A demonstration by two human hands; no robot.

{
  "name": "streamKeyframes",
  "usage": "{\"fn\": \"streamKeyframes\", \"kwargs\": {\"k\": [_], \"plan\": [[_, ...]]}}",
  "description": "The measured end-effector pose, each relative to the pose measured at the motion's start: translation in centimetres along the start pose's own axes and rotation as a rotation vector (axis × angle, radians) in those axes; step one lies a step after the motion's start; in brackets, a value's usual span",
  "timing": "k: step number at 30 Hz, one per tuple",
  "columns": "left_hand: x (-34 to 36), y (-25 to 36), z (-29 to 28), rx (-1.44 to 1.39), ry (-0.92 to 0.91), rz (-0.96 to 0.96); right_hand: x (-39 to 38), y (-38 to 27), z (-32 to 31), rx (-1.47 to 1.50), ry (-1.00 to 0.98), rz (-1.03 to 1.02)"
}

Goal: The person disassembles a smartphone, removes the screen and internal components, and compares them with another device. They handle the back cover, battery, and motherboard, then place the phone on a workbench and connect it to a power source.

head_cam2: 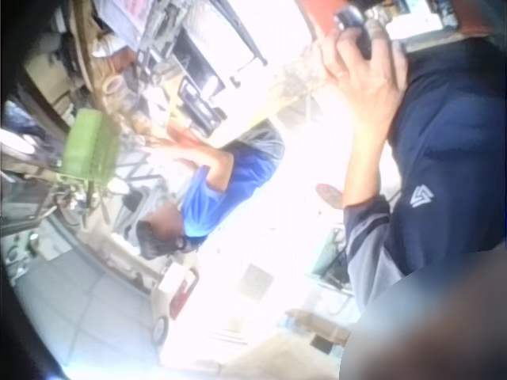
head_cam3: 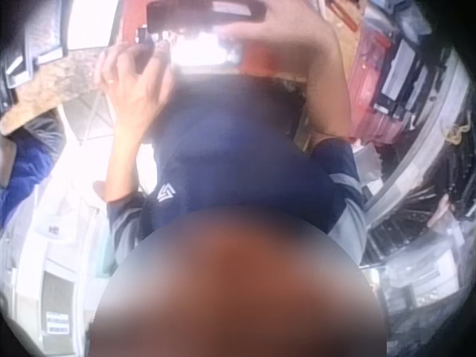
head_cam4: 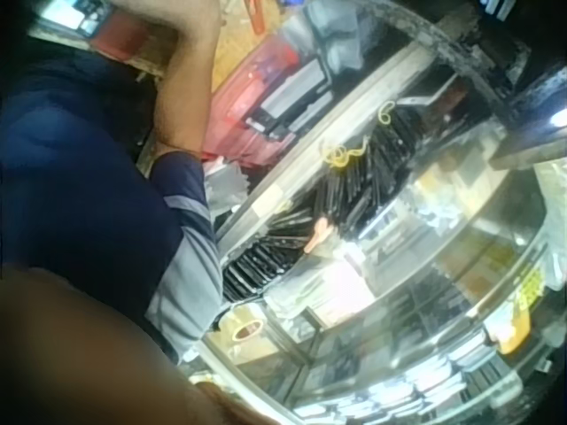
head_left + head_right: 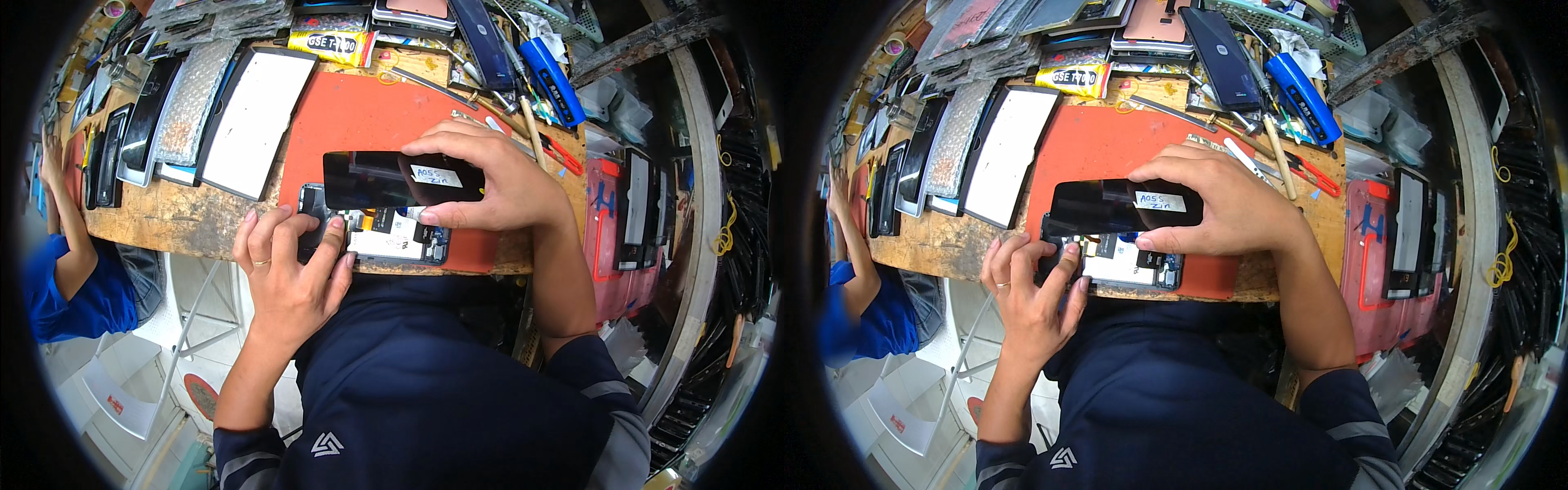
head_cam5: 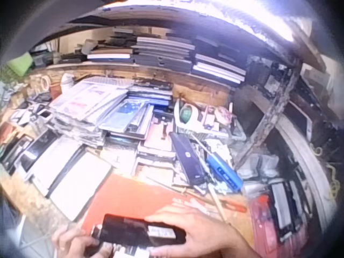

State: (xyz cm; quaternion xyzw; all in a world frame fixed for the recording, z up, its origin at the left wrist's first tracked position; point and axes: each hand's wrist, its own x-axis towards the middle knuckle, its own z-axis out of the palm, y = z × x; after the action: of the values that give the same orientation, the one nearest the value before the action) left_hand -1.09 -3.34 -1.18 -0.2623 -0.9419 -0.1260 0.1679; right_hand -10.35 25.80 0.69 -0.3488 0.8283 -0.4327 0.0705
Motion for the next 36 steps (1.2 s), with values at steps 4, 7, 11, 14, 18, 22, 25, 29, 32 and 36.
{"fn": "streamKeyframes", "kwargs": {"k": [4,7,11,14,18,22,25,29,32,36], "plan": [[0.0,0.0,0.0,-0.006,0.000,-0.008,0.1,-0.2,-0.3,0.010,-0.046,0.022],[0.0,0.0,0.0,-0.011,-0.003,-0.008,0.0,-0.1,-0.3,0.004,-0.039,0.018],[-0.2,0.0,0.1,-0.015,0.013,-0.021,0.0,-0.2,-0.5,0.028,-0.050,0.016],[0.1,0.5,0.1,-0.037,0.036,-0.050,-0.1,-0.2,-0.7,0.056,-0.061,0.041],[-0.5,3.0,0.4,-0.222,0.142,-0.120,-0.3,-0.2,-0.7,0.068,-0.051,0.080],[0.8,6.6,1.0,-0.364,0.180,-0.016,-0.1,-0.2,-0.7,0.086,-0.050,0.096],[2.1,7.2,1.1,-0.383,0.071,-0.057,-0.3,0.0,-0.6,0.071,-0.028,0.080],[0.9,7.1,0.8,-0.452,0.037,-0.150,-0.4,0.0,-0.5,0.058,-0.007,0.067],[-0.1,6.9,1.1,-0.367,0.030,-0.201,-0.6,-0.1,-0.5,0.035,0.017,0.069],[-1.1,6.8,1.3,-0.254,0.001,-0.226,-0.8,-0.2,-0.7,0.005,0.043,0.078]]}}
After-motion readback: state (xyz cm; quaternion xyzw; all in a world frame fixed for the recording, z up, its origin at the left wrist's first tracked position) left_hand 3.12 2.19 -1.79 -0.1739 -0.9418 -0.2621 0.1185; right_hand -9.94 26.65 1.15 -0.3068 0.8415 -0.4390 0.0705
